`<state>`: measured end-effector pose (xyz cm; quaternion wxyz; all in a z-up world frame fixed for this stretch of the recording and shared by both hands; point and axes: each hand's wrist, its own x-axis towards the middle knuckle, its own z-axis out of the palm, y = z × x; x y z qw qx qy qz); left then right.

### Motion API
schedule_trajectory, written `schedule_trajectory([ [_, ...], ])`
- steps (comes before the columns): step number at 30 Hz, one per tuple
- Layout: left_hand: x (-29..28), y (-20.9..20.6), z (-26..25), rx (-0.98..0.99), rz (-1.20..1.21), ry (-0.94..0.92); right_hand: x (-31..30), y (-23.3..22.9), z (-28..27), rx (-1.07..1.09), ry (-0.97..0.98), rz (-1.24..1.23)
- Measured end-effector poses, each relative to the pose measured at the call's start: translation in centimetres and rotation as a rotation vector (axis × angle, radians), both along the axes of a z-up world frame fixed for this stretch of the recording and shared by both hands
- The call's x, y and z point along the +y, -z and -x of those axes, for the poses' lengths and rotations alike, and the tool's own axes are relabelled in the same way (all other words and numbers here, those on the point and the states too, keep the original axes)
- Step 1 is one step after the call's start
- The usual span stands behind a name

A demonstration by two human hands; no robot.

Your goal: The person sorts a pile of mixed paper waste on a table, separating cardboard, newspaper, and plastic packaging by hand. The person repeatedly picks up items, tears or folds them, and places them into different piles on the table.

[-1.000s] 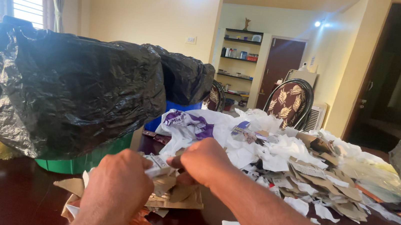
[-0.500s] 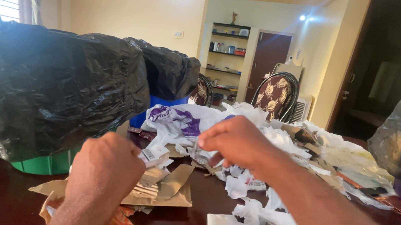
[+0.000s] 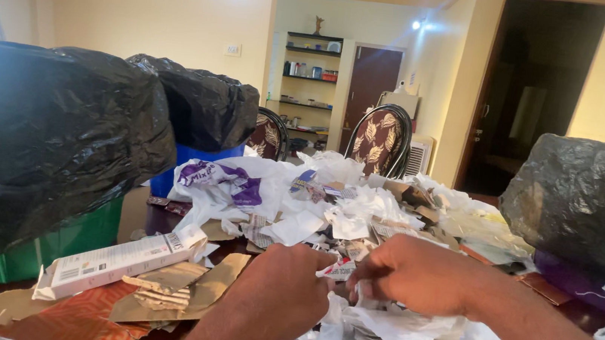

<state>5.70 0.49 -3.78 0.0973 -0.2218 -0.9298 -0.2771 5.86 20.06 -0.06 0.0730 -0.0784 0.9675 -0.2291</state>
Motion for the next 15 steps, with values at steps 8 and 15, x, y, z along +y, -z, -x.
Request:
schedule_trajectory([
  [8,-0.4,-0.8,1.2,0.053,-0.218,-0.114,1.3,0.1,0.0,0.042,0.016,0.208],
  [15,1.3,-2.3,5.8,0.099,-0.061,-0.197,0.7,-0.1,5.0,0.354,0.101,-0.048],
])
